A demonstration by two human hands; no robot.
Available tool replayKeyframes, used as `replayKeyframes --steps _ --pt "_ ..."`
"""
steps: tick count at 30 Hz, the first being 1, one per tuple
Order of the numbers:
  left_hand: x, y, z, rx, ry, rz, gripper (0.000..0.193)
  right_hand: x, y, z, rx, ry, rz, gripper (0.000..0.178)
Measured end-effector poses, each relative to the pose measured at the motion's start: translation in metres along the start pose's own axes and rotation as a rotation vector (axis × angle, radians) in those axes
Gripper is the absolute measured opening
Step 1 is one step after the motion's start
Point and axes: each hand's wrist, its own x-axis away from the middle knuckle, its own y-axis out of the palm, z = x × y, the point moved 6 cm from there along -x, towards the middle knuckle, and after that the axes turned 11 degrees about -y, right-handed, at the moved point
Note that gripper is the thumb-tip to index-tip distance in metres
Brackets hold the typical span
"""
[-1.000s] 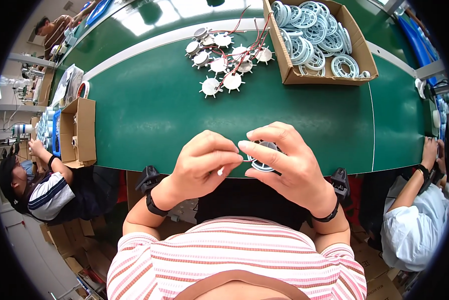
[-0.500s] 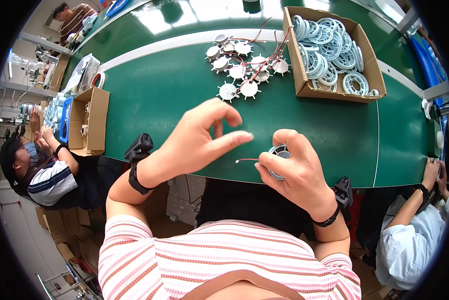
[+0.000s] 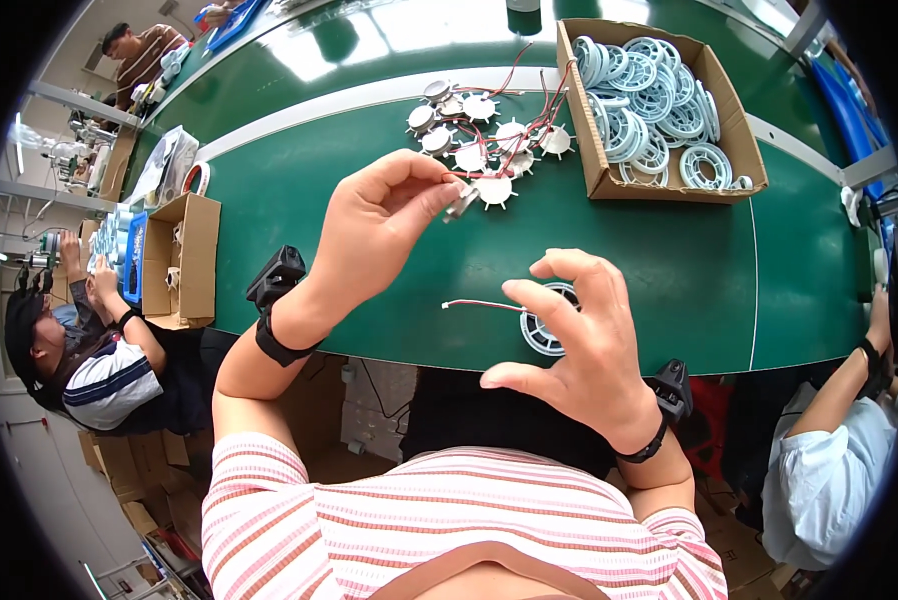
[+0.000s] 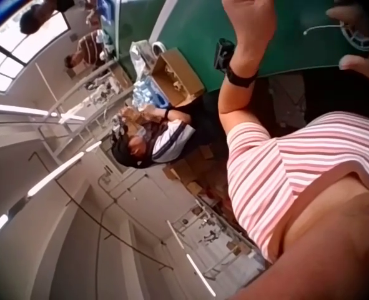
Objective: The person picks up a white plastic frame and a metal component with wires, fits the component into the frame, and snaps a plastic ring onto the assembly. After placing the unit on the table, the person repeats the process with another set of components.
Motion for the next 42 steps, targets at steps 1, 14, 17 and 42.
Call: replayKeyframes --steps 1,14,17,42 --pt "0.002 -0.001 0.006 -0.002 -0.001 0.001 0.011 0.000 0.001 0.000 -0.002 -0.001 0.001 0.035" --pt "0.026 0.056 0.006 0.776 -0.356 -0.541 0.010 0.006 -0.029 0.005 -0.137 -0.026 0.273 0.052" --pt "0.029 0.060 0.004 0.652 -0.244 -0.577 0.008 0.012 -0.029 0.001 -0.141 0.014 0.168 0.055" --pt "0.037 0.056 0.023 -0.334 0.415 -0.451 0.015 0.019 -0.033 -0.003 -0.189 0.242 0.058 0.047"
